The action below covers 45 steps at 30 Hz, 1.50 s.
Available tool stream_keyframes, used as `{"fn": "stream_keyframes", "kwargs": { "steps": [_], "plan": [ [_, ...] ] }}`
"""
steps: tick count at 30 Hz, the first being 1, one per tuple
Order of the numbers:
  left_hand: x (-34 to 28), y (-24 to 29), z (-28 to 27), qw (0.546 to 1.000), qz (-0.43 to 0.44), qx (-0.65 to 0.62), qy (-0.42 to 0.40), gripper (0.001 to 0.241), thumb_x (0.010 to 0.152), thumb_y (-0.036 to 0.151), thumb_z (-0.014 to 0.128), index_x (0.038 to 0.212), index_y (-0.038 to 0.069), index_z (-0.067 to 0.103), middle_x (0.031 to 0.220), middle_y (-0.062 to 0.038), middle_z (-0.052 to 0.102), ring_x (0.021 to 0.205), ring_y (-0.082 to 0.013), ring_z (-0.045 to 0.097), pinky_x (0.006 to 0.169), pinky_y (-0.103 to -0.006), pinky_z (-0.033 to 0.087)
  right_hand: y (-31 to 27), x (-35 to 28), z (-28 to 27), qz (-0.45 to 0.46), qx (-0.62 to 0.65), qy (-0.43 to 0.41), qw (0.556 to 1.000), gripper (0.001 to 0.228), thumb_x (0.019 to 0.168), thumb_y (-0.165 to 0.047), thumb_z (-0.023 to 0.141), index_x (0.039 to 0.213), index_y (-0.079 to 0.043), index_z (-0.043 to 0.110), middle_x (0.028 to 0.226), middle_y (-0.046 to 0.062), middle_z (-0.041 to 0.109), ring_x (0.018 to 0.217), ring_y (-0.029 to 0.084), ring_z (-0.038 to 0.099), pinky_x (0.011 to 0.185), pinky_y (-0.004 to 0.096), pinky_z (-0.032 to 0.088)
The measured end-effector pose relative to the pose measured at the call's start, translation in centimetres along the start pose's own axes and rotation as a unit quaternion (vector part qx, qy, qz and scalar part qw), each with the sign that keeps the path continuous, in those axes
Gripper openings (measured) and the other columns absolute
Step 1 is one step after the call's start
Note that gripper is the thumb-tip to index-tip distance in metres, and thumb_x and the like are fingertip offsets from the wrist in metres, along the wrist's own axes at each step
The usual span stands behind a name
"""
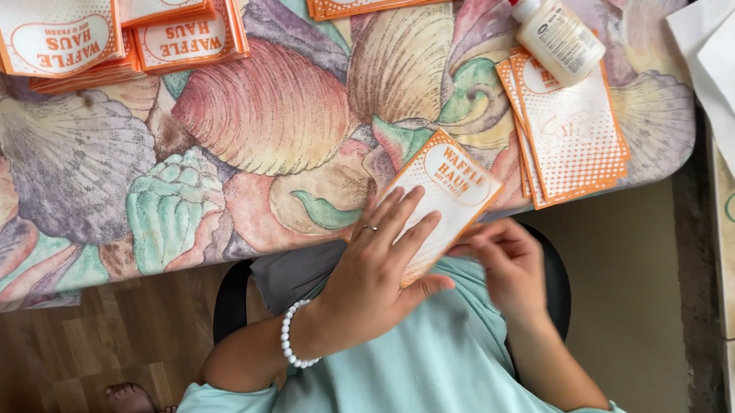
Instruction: The person applies glue to paper sleeves and folds them by hand at a table.
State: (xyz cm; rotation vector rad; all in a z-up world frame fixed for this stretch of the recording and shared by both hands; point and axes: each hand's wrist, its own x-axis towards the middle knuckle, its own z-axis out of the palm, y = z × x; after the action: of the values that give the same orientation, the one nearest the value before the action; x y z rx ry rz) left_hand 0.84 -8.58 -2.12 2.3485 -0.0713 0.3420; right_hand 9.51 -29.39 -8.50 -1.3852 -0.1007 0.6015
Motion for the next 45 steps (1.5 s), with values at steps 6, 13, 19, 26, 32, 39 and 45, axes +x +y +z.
{"fn": "stream_keyframes", "kwargs": {
  "steps": [6,13,19,26,32,39,45],
  "plan": [
    [1.0,0.4,-0.2,0.993,-0.005,-0.116,-0.023,0.061,0.100,0.046,0.056,0.139,-0.001,0.054,0.149,-0.027,0.050,0.132,-0.0424,0.054,0.110,-0.0522,0.043,-1.1,1.2,-2.0,-0.034,-0.033,0.046,0.998,0.029,0.081,0.005,0.080,0.092,-0.009,0.057,0.096,0.003,0.064,0.089,0.008,0.064,0.082,0.022,0.057],
    [3.5,0.3,1.4,0.940,-0.068,-0.334,-0.002,0.056,0.099,0.036,0.061,0.141,0.002,0.048,0.148,-0.021,0.053,0.137,-0.0350,0.057,0.118,-0.0446,0.048,-9.9,4.2,-7.5,-0.152,-0.303,0.135,0.931,0.041,0.097,-0.004,0.072,0.130,-0.011,0.050,0.093,0.003,0.059,0.076,0.007,0.052,0.068,0.020,0.042],
    [12.8,2.1,6.3,0.752,-0.313,-0.578,0.056,0.087,0.081,0.033,0.069,0.154,0.007,0.029,0.165,-0.025,0.029,0.146,-0.0328,0.041,0.116,-0.0449,0.041,-12.8,8.9,-7.7,-0.097,-0.514,0.113,0.845,0.080,0.102,-0.016,0.074,0.161,0.003,0.025,0.121,0.015,0.063,0.089,0.024,0.063,0.073,0.039,0.054],
    [16.7,5.2,8.9,0.717,-0.369,-0.567,0.167,0.113,0.068,0.009,0.079,0.160,-0.003,0.016,0.133,-0.024,0.043,0.120,-0.0293,0.052,0.102,-0.0384,0.047,-11.2,8.9,-7.2,-0.145,-0.515,0.148,0.832,0.085,0.090,-0.020,0.086,0.154,0.012,0.040,0.115,0.034,0.066,0.101,0.048,0.067,0.080,0.057,0.056],
    [16.6,1.1,12.5,0.849,-0.369,-0.354,0.134,0.100,0.060,0.012,0.084,0.152,0.004,0.046,0.135,-0.022,0.048,0.133,-0.0382,0.052,0.109,-0.0448,0.046,-10.6,8.0,-7.5,-0.078,-0.448,0.127,0.881,0.086,0.088,-0.032,0.087,0.156,0.001,0.046,0.110,0.022,0.071,0.102,0.036,0.069,0.084,0.047,0.055],
    [15.7,1.9,11.5,0.858,-0.352,-0.353,0.120,0.099,0.065,0.011,0.080,0.155,0.004,0.039,0.137,-0.027,0.051,0.135,-0.0426,0.053,0.106,-0.0480,0.048,-9.5,7.3,-7.5,-0.043,-0.481,0.132,0.866,0.069,0.091,-0.045,0.083,0.139,0.001,0.065,0.098,0.015,0.074,0.092,0.031,0.072,0.076,0.042,0.055],
    [14.6,3.3,10.9,0.860,-0.362,-0.351,0.077,0.090,0.070,0.006,0.074,0.154,0.007,0.041,0.126,-0.023,0.063,0.120,-0.0405,0.066,0.093,-0.0439,0.058,-8.0,6.1,-9.2,-0.038,-0.482,0.162,0.860,0.058,0.088,-0.043,0.087,0.126,-0.002,0.072,0.090,0.014,0.072,0.086,0.029,0.071,0.072,0.041,0.054]
  ]
}}
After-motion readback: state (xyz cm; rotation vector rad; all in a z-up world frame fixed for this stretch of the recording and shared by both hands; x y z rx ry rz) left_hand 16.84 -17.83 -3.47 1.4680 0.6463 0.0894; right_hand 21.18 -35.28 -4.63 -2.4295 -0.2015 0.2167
